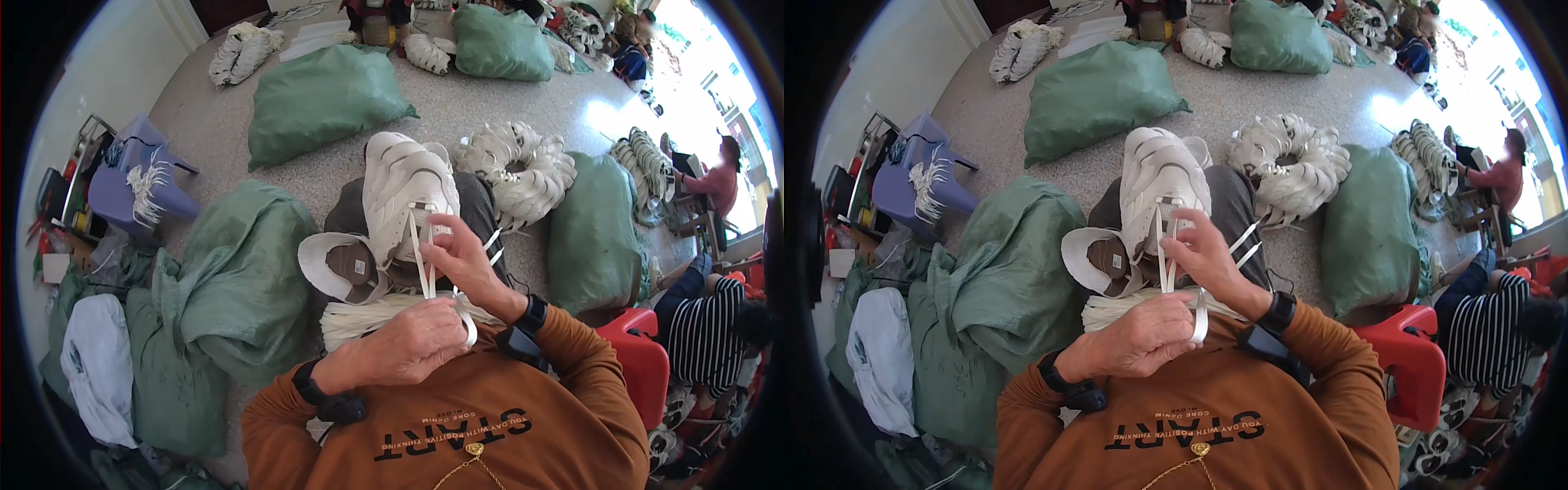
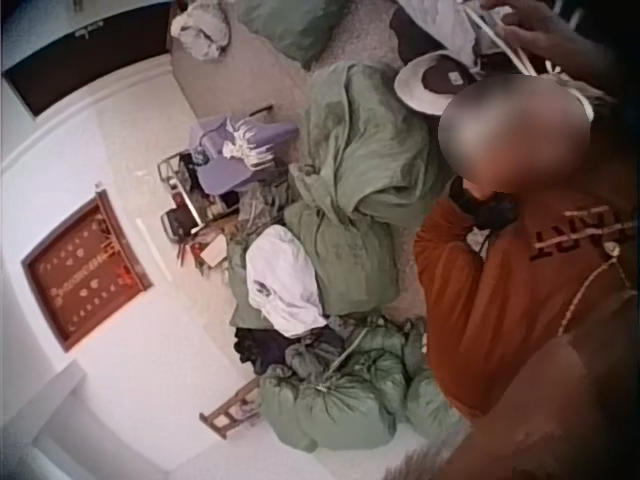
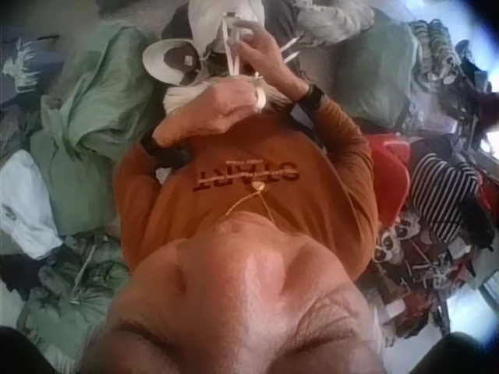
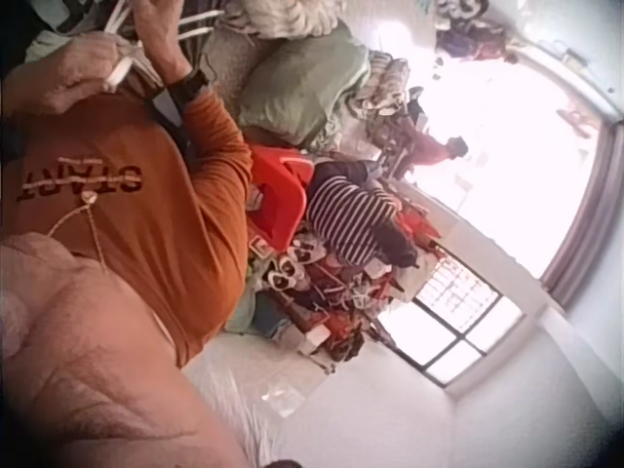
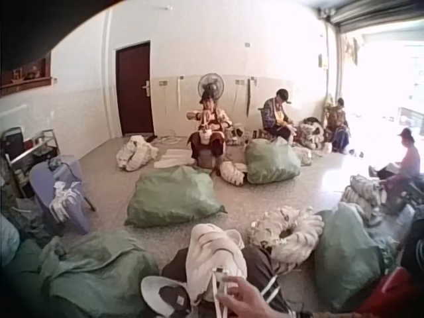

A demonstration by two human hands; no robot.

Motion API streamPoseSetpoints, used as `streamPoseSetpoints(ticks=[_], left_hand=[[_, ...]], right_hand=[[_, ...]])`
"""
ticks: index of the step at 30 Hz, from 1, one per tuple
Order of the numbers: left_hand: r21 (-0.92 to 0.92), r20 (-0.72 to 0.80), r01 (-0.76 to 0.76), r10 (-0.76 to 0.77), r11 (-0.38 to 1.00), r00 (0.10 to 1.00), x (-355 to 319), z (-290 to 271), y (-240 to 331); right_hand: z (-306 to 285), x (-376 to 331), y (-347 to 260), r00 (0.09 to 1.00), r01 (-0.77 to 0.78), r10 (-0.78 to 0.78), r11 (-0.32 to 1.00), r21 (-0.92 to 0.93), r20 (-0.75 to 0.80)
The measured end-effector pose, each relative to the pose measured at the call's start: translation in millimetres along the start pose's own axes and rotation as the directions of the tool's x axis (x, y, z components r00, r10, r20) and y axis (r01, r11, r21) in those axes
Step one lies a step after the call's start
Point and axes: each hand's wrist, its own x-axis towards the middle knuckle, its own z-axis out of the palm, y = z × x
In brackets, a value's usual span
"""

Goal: The person threads a white shoelace through the eyelets of a white sneaker held in their lap. They pull the lace ends to tighten the fit and adjust the loops, repeating the process to secure the laces on the shoe.

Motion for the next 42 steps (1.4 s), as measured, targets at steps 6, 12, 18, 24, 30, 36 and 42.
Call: streamPoseSetpoints(ticks=[6, 12, 18, 24, 30, 36, 42], left_hand=[[0.09, -0.01, -0.065, 0.066, 0.994, 0.998, 6.6, -15.6, 4.2], [-0.355, -0.505, 0.36, -0.502, 0.862, 0.702, -29.2, -4.5, -34.3], [-0.987, 0.098, 0.159, -0.798, -0.003, 0.595, 6.3, -6.1, -73.6], [-0.879, 0.086, 0.415, -0.776, 0.236, 0.625, 2.9, -28.6, -98.5], [0.135, -0.311, 0.599, -0.54, 0.789, 0.782, 7.3, -58.2, -92.6], [0.114, -0.371, 0.682, -0.607, 0.722, 0.703, -5.6, -76.3, -136.4], [-0.177, -0.207, 0.719, -0.74, 0.672, 0.64, -9.9, -79.6, -141.6]], right_hand=[[13.6, -0.9, -13.6, 0.951, -0.308, 0.28, 0.844, 0.439, 0.128], [9.9, -14.8, -16.7, 0.995, -0.023, 0.015, 0.997, 0.078, 0.1], [8.3, -37.5, -18.6, 0.97, 0.099, -0.067, 0.987, -0.126, 0.234], [-42.9, -35.0, -38.3, 0.925, 0.381, -0.337, 0.824, -0.419, 0.177], [-73.1, -25.9, -31.5, 0.984, 0.153, -0.18, 0.87, 0.468, 0.013], [-113.0, -12.3, 21.7, 0.951, -0.009, -0.285, 0.358, 0.934, 0.118], [-155.9, -28.8, 76.9, 0.994, 0.109, -0.018, 0.245, 0.963, -0.108]])
